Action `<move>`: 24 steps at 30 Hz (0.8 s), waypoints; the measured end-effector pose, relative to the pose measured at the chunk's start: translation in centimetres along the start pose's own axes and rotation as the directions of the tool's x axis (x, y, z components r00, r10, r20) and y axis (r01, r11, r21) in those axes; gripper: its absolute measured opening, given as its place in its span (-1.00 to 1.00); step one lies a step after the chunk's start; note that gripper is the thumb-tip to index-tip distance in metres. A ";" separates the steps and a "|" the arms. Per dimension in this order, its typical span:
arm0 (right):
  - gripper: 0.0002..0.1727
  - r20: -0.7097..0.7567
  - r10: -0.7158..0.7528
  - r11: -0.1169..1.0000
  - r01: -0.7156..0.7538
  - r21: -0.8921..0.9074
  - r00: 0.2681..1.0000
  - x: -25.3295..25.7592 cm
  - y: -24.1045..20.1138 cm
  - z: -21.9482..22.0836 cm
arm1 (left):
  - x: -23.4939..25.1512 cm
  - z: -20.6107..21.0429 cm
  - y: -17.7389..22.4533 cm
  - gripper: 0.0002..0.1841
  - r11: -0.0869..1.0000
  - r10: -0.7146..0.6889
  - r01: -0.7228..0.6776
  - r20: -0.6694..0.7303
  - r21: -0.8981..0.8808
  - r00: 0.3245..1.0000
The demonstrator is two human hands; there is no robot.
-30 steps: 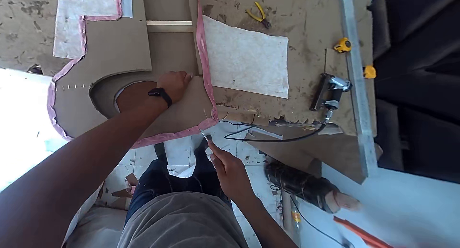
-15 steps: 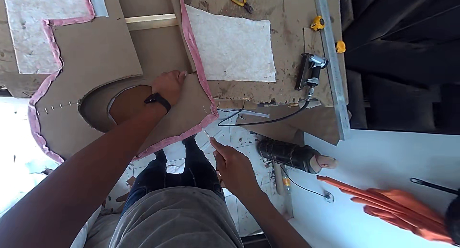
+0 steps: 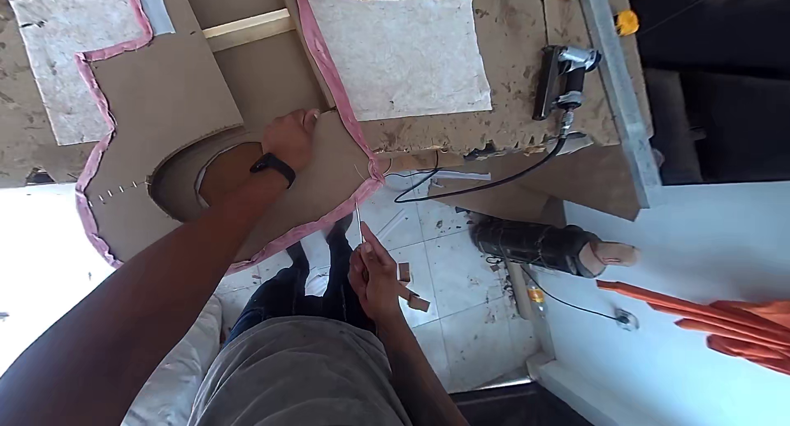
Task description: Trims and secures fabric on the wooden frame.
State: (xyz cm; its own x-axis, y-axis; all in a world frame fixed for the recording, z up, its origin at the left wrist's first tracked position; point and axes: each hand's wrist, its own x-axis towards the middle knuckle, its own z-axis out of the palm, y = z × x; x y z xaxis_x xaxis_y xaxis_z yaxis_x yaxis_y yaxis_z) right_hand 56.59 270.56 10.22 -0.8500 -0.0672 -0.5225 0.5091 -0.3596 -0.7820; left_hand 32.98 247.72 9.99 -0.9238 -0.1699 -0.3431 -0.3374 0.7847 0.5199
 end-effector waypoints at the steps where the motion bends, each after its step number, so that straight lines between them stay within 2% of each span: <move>1: -0.49 0.043 0.005 0.995 -0.010 0.100 0.999 0.1 0.6 -0.2 | -0.1 0.0 -0.1 -0.31 1.000 -0.001 0.001 -0.005 -0.001 1.000; 2: -0.49 0.077 0.000 0.990 -0.011 0.139 0.997 0.0 0.7 -0.4 | 0.0 -0.1 -0.1 -0.31 1.000 0.002 -0.002 -0.014 -0.006 1.000; 3: -0.49 0.101 -0.008 0.995 -0.002 0.099 0.995 -0.3 0.3 -0.8 | 0.2 0.0 -0.2 -0.31 1.000 0.008 -0.008 -0.027 -0.010 1.000; 5: -0.52 0.095 -0.044 0.971 0.065 -0.229 0.995 -1.7 -1.6 -2.1 | 0.3 0.2 -0.2 -0.30 1.000 0.013 -0.013 -0.038 -0.013 0.999; 6: -0.54 0.073 -0.078 0.900 0.102 -0.424 0.994 -2.3 -3.0 -2.8 | 0.2 0.3 0.0 -0.29 1.000 0.010 -0.011 -0.043 -0.017 0.999; 8: -0.55 0.031 -0.168 0.686 0.140 -0.714 0.985 -2.2 -5.2 -3.9 | 0.4 0.1 -0.2 -0.28 1.000 0.011 -0.012 -0.057 -0.017 0.998; 10: -0.55 0.061 -0.235 0.429 0.160 -0.889 0.970 -1.1 -7.3 -4.5 | 0.2 0.4 -0.3 -0.27 0.999 0.036 -0.039 -0.065 -0.031 0.997; 12: -0.54 0.105 -0.238 0.255 0.166 -0.953 0.966 0.2 -8.6 -4.2 | 0.1 0.6 -0.4 -0.27 0.997 0.051 -0.056 -0.085 -0.054 0.995; 15: -0.55 0.135 -0.198 0.097 0.157 -0.983 0.971 1.0 -9.8 -3.5 | 0.3 0.3 -0.3 -0.28 0.997 0.029 -0.036 -0.088 -0.069 0.996; 20: -0.55 0.150 -0.187 0.003 0.153 -0.988 0.971 1.4 -10.7 -2.9 | 0.2 0.3 -0.3 -0.28 0.996 -0.006 0.001 -0.056 -0.087 0.998; 24: -0.54 0.155 -0.144 -0.154 0.132 -0.979 0.977 1.7 -12.4 -1.3 | 0.2 0.3 -0.4 -0.29 0.996 -0.007 0.002 -0.059 -0.085 0.998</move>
State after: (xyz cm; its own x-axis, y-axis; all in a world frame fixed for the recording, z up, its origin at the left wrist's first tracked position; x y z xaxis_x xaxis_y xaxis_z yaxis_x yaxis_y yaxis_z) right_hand 49.03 276.12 18.64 -0.9250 -0.1580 -0.3455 -0.0582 0.9577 -0.2820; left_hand 32.98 247.55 9.52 -0.9306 -0.2102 -0.2998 -0.3532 0.7309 0.5839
